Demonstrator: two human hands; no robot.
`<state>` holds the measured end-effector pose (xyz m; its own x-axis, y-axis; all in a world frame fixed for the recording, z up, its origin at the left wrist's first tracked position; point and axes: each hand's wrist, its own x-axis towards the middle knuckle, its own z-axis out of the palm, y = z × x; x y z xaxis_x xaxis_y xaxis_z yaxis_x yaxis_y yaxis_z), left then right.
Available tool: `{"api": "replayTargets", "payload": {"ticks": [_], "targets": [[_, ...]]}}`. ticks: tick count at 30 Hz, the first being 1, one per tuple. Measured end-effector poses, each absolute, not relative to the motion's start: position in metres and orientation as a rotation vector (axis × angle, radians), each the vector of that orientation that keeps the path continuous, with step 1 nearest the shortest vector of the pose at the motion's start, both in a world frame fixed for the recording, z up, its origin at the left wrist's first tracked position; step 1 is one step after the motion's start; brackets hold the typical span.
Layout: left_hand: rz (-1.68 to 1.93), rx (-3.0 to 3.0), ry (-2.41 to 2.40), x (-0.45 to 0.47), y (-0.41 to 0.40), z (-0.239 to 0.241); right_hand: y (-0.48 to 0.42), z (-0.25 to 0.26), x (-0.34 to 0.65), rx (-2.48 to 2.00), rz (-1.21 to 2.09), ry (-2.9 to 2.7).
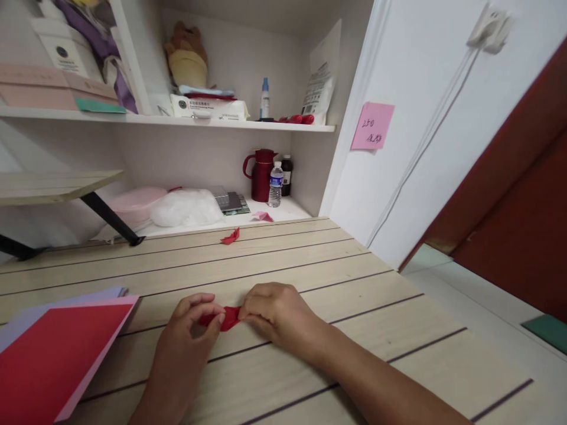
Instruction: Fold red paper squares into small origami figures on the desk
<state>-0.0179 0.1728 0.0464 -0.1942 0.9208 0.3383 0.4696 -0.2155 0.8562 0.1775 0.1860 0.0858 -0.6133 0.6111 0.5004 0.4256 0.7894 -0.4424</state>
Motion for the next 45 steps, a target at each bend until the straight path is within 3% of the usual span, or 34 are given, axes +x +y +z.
{"api": "replayTargets", "payload": {"ticks": [15,33,45], "targets": [[1.266,1.501,1.738,-0.036,0.18,0.062,0.202,0.074,0.186,-0.901,0.395,-2.229],[0.686,1.946,1.927,-0.029,0.175,0.064,0.197,0.078,0.181,-0.839,0.474,-2.349],[0.583,1.998,2.041,-0.025,0.17,0.07,0.197,0.079,0.182,-0.866,0.401,-2.314]]}}
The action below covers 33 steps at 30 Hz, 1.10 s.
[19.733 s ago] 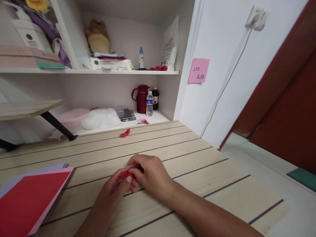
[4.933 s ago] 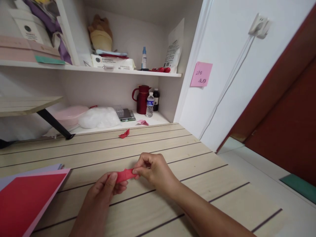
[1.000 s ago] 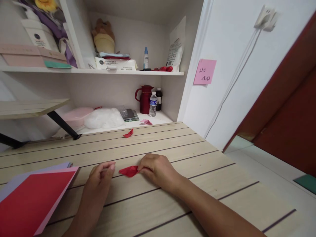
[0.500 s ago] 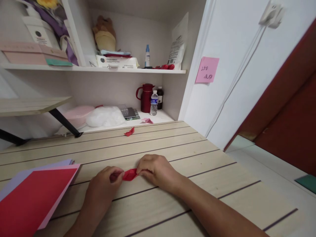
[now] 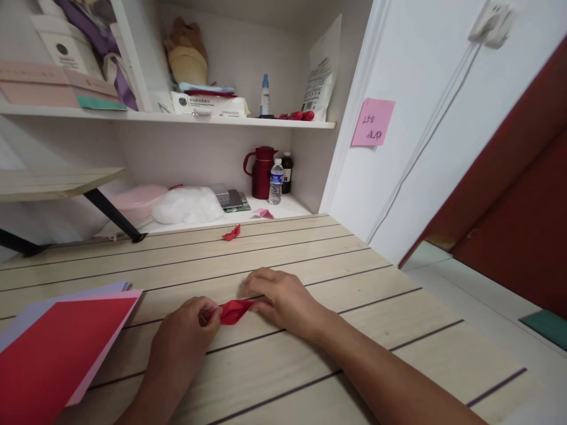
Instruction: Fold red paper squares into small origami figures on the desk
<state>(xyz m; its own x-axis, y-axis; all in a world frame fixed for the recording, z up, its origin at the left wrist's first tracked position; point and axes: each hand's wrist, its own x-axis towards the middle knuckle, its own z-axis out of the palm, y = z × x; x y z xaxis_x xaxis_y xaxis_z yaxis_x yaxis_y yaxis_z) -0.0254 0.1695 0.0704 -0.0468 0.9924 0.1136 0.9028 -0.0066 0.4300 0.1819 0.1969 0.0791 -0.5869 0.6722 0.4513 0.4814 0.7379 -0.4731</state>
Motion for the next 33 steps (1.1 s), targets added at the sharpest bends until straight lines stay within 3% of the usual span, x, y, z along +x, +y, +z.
{"api": "replayTargets", "payload": {"ticks": [17,26,33], "targets": [[0.691,1.969,1.947,-0.025,0.167,0.067,0.203,0.069,0.183,-0.923,0.407,-2.336],[1.105,1.586,1.806,-0.029,0.172,0.061,0.224,0.06,0.19,-1.296,0.6,-1.885],[1.146,1.644,1.759,-0.03,0.182,0.043,0.304,0.052,0.213,-1.582,0.74,-1.441]]}}
